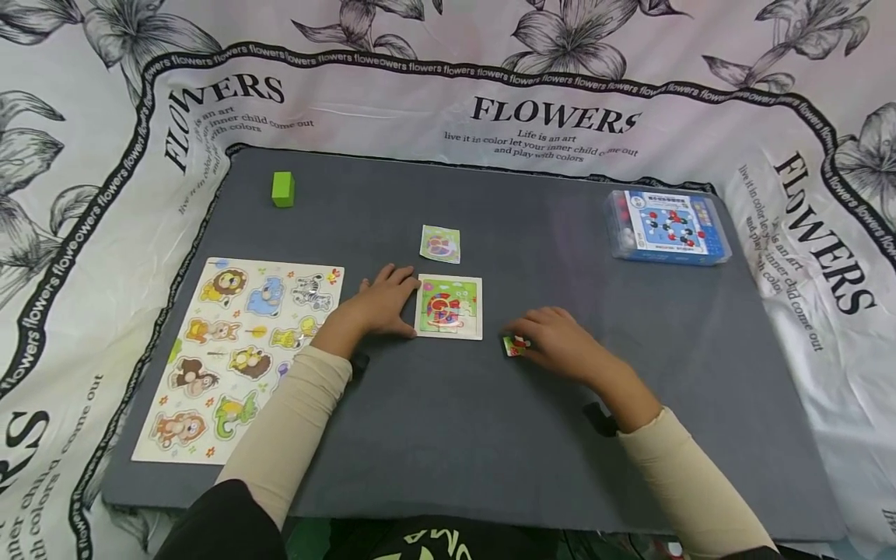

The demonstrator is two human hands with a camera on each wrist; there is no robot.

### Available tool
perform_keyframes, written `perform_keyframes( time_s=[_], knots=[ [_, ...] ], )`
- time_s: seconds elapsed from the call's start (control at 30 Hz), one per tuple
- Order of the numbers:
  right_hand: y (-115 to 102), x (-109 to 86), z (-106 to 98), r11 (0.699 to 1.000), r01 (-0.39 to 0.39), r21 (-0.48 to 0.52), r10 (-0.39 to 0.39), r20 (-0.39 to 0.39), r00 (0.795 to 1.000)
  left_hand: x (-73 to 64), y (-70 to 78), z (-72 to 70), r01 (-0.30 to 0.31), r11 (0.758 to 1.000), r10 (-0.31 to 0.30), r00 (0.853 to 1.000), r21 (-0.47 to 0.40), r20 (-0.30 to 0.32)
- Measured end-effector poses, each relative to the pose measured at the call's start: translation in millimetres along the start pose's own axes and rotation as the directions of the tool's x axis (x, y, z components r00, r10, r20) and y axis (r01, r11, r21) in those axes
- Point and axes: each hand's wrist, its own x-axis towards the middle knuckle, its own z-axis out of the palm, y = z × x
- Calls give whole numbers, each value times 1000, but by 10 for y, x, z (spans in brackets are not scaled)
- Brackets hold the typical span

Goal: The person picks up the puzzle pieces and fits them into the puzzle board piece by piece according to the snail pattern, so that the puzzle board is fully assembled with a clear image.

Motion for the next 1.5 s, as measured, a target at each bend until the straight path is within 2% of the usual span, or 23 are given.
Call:
perform_keyframes(
  time_s=[0.23, 0.4, 0.6, 0.73, 0.83, 1.0, 1.13, 1.3, 1.5],
  knots=[
    [-165, 362, 84, 993, 70, -100, -74, -38, 997, 26, 50, 22, 1, 1000, -1, 1000, 2, 10],
    [-223, 501, 150, 982, 98, -159, -106, -41, 994, 30, 79, 50, 1, 1000, -1, 1000, 5, 14],
    [-233, 536, 198, 985, 92, -145, -99, -41, 994, 38, 79, 55, 6, 1000, -6, 1000, 16, 14],
    [-248, 534, 205, 991, 65, -115, -76, -92, 993, 32, 69, 36, 3, 1000, -4, 1000, 14, 12],
    [-307, 547, 196, 988, 3, -155, -23, -130, 991, 17, 63, 14, 8, 1000, -8, 1000, 4, 9],
    [-411, 580, 206, 958, -98, -270, 73, -101, 992, 3, 47, 13, 17, 1000, -17, 1000, -1, 1],
    [-436, 586, 247, 953, -92, -290, 64, -104, 993, 3, 37, 22, 21, 1000, -21, 1000, -2, 3],
    [-427, 595, 292, 965, -72, -251, 41, -128, 991, 8, 18, 19, 30, 1000, -30, 1000, 2, -1],
    [-425, 626, 290, 978, -76, -194, 49, -139, 989, -4, 6, 4, 28, 1000, -28, 1000, 3, 0]
  ],
)
